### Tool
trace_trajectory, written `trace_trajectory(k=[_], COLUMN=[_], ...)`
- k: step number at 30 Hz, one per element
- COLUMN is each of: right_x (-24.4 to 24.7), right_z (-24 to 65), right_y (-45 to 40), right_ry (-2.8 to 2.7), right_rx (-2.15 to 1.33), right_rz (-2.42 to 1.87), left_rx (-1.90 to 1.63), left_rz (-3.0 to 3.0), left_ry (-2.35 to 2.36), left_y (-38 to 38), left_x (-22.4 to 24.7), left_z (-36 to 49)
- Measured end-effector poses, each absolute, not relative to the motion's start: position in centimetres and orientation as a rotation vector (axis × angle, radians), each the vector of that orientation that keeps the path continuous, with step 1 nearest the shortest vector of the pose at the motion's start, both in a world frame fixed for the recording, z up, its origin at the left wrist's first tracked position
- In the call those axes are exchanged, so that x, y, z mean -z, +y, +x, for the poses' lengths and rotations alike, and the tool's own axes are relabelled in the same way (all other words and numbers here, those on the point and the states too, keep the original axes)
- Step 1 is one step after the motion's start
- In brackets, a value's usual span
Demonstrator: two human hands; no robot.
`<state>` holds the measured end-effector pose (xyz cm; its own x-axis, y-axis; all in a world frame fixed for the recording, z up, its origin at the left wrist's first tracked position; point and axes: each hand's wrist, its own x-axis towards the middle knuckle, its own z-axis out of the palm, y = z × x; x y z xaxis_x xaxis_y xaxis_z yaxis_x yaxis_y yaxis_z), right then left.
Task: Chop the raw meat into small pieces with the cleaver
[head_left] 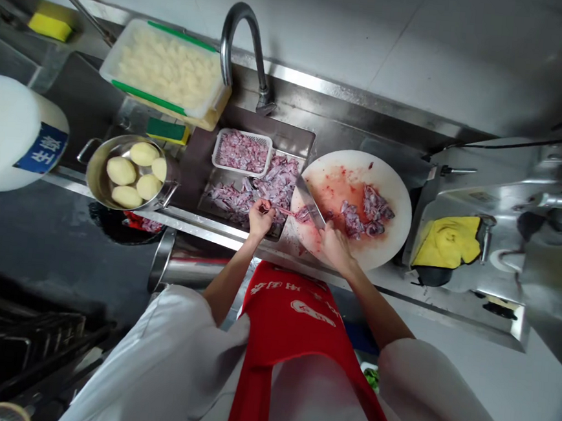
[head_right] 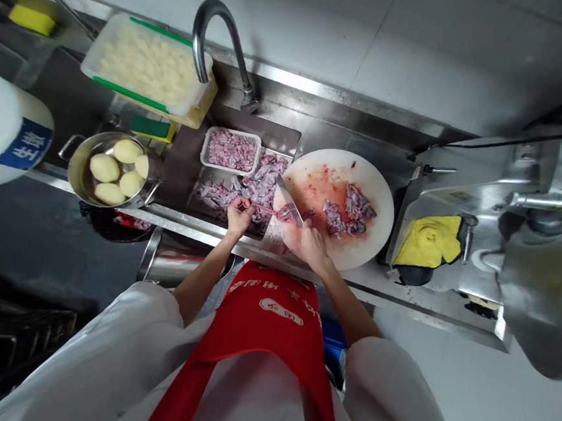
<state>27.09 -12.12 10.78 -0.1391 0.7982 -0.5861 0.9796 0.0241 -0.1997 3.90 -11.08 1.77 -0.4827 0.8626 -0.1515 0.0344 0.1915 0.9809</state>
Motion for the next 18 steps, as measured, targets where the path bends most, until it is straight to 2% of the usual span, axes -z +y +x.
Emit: trace_trajectory(k=[6,11,15,18], right_x=[-12.1,-14.5,-12.9,-11.3], right_z=[32.4,27.6,23.0,23.6], right_y=[-12.9,-12.7,-12.6,-12.6], right_ry=[2.058,2.136,2.084,2.039], right_rx=[0.761,0.543,0.703,0.795], right_rz=[1.768,1.987,1.886,1.801], left_rx=[-1.388,-1.391,-1.372,-1.367], left_rz=[0.885,0.864,0.854,0.857], left_ry=[1.635,1.600,1.599,1.618], left_y=[-11.0,-11.1,-10.7,-10.3], left_x=[-1.8,-1.8,-2.2,-2.9], left_z=[3.5,3.5,3.7,3.6])
